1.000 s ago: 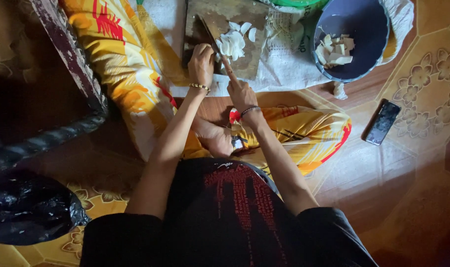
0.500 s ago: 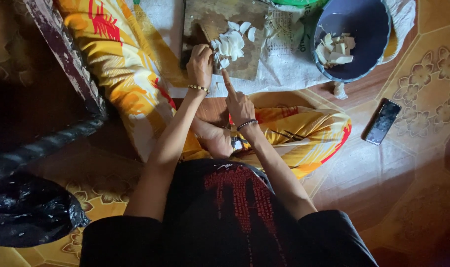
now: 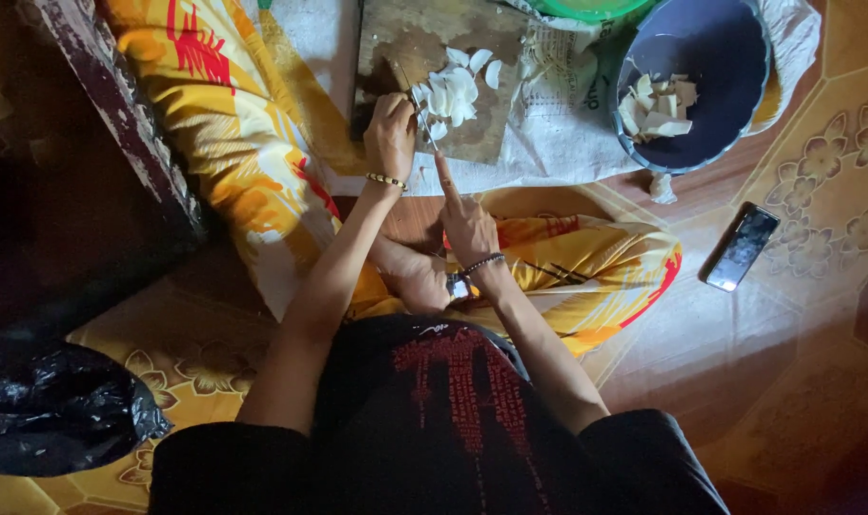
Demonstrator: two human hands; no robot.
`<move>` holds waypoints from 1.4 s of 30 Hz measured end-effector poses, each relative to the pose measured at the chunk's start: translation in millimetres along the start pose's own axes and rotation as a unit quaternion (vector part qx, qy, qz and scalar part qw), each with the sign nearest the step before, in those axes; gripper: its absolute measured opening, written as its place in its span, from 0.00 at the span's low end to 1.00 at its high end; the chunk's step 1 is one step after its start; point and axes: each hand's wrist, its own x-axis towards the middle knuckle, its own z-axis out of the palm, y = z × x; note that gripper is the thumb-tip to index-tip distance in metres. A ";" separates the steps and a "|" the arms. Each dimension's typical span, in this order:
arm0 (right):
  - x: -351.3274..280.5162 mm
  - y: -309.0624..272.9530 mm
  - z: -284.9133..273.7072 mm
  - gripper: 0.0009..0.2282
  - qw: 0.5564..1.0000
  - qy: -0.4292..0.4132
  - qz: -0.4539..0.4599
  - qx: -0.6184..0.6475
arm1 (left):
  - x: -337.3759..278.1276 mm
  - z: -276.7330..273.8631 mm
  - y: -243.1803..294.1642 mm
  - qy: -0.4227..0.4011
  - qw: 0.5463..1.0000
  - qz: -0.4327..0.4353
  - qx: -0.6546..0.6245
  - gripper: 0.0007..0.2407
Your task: A person sitting on the floor slices a white vegetable into thin pieces on a wooden cutting board using a knife.
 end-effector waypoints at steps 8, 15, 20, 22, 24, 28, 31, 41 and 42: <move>23.9 -0.2 1.8 0.36 0.993 0.025 -0.038 0.110 | 4.7 -8.0 3.8 -0.005 1.000 0.000 -0.024 0.08; 31.2 33.0 10.0 0.39 0.995 0.047 -0.056 -0.074 | 9.5 -18.6 11.2 -0.013 0.999 0.037 0.032 0.10; 23.6 57.5 -36.1 0.33 0.994 0.027 -0.062 0.090 | 10.9 3.1 2.0 -0.006 0.998 -0.004 0.056 0.10; 30.5 77.7 -31.6 0.30 0.990 0.019 -0.044 0.136 | 15.9 0.6 4.6 -0.007 1.000 -0.005 -0.015 0.11; 32.6 85.5 -44.1 0.27 0.983 0.012 -0.027 0.182 | 18.0 -2.4 3.9 -0.008 0.996 -0.006 -0.086 0.14; 38.6 99.3 -70.0 0.22 0.939 0.023 0.041 0.340 | 4.8 -7.2 2.4 -0.053 0.995 -0.022 -0.084 0.21; 48.8 117.3 -57.9 0.23 0.927 0.027 0.043 0.371 | -15.7 11.8 -8.8 -0.140 0.987 -0.076 -0.023 0.33; 65.2 116.7 -46.0 0.22 0.884 -0.075 0.019 0.461 | -2.7 53.6 -5.2 -0.181 0.975 -0.132 0.006 0.42; 68.4 116.0 -38.9 0.22 0.883 -0.075 0.019 0.462 | -4.7 67.9 -15.6 -0.181 0.975 -0.131 0.007 0.42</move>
